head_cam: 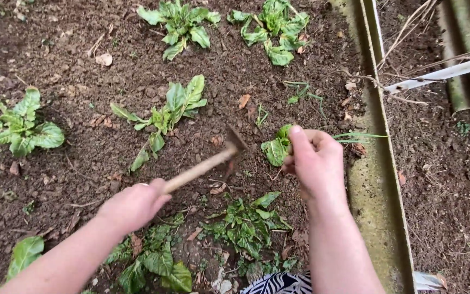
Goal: Weeding and hoeing soil around plants in a garden bed using a hand hoe.
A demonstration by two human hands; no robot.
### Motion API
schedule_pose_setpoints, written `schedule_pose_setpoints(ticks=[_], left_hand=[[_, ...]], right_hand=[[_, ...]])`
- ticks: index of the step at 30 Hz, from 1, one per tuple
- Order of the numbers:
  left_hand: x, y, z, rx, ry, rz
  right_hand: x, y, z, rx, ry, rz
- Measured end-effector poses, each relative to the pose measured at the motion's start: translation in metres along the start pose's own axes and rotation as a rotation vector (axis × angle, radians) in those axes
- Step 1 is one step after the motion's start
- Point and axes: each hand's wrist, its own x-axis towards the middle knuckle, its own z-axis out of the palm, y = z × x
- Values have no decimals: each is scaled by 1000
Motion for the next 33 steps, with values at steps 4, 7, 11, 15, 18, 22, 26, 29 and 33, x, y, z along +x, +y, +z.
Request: schedule_pose_setpoints(ticks=[4,7,11,15,18,22,26,29,33], left_hand=[[-23,-57,5,120,-23,-299],[-36,-47,-8,160,-16,-297],[-15,10,-8,22,24,-6],[58,31,31,117,146,267],[80,17,50,280,213,352],[45,-39,44,351,175,251],[10,-83,33,369,50,-14],[7,-94,31,344,-106,-193],[14,-63,22,323,-34,-164]], right_hand=[[-1,2,-5,39,4,33],[-1,1,4,87,-3,41],[-7,2,19,101,-50,76],[-6,2,14,106,-41,49],[-5,3,10,147,-25,56],[1,1,5,164,-40,68],[10,7,-2,193,-43,88],[6,-16,0,100,-53,303],[5,-16,8,124,-83,323]])
